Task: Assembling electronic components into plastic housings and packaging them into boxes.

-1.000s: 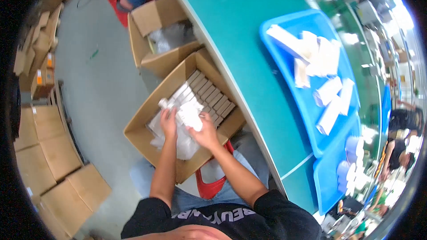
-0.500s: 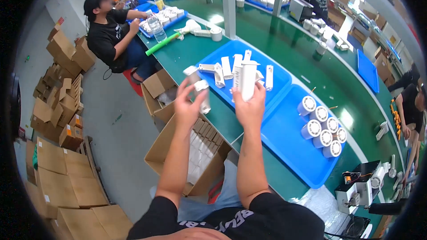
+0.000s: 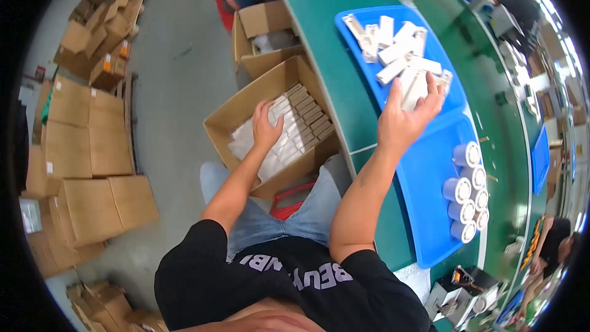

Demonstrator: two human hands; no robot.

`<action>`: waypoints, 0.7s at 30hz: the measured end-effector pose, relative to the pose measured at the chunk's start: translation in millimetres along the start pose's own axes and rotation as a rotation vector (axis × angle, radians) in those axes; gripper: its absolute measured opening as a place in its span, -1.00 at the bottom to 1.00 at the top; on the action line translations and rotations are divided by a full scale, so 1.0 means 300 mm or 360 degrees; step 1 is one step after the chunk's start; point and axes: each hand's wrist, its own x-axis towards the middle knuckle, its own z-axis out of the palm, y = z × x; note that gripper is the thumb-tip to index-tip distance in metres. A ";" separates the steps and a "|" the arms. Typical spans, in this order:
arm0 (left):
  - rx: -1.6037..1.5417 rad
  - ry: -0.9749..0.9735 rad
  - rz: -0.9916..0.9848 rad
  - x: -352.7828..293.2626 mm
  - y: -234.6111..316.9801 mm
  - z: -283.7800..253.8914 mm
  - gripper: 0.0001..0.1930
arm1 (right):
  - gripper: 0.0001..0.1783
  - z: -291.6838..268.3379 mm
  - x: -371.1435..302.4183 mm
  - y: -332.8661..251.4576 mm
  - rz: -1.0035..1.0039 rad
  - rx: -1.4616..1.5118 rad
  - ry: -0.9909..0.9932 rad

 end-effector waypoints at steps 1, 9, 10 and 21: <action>0.0479 -0.0190 -0.0235 -0.112 -0.155 0.012 -0.24 | -0.45 0.030 -0.071 -0.014 0.0002 -0.0020 -0.0062; 0.1420 -0.2306 -0.0625 -0.453 -0.625 0.053 -0.32 | -0.64 0.219 -0.641 0.061 -0.0022 0.0550 -0.1689; 0.1091 -0.2211 -0.0770 -0.431 -0.595 0.067 -0.43 | -0.63 0.217 -0.686 0.100 -0.0058 0.0459 -0.1795; -0.1982 -0.0925 -0.1294 -0.226 0.049 -0.247 -0.62 | -0.54 0.152 -0.837 0.487 0.0024 0.0180 -0.1948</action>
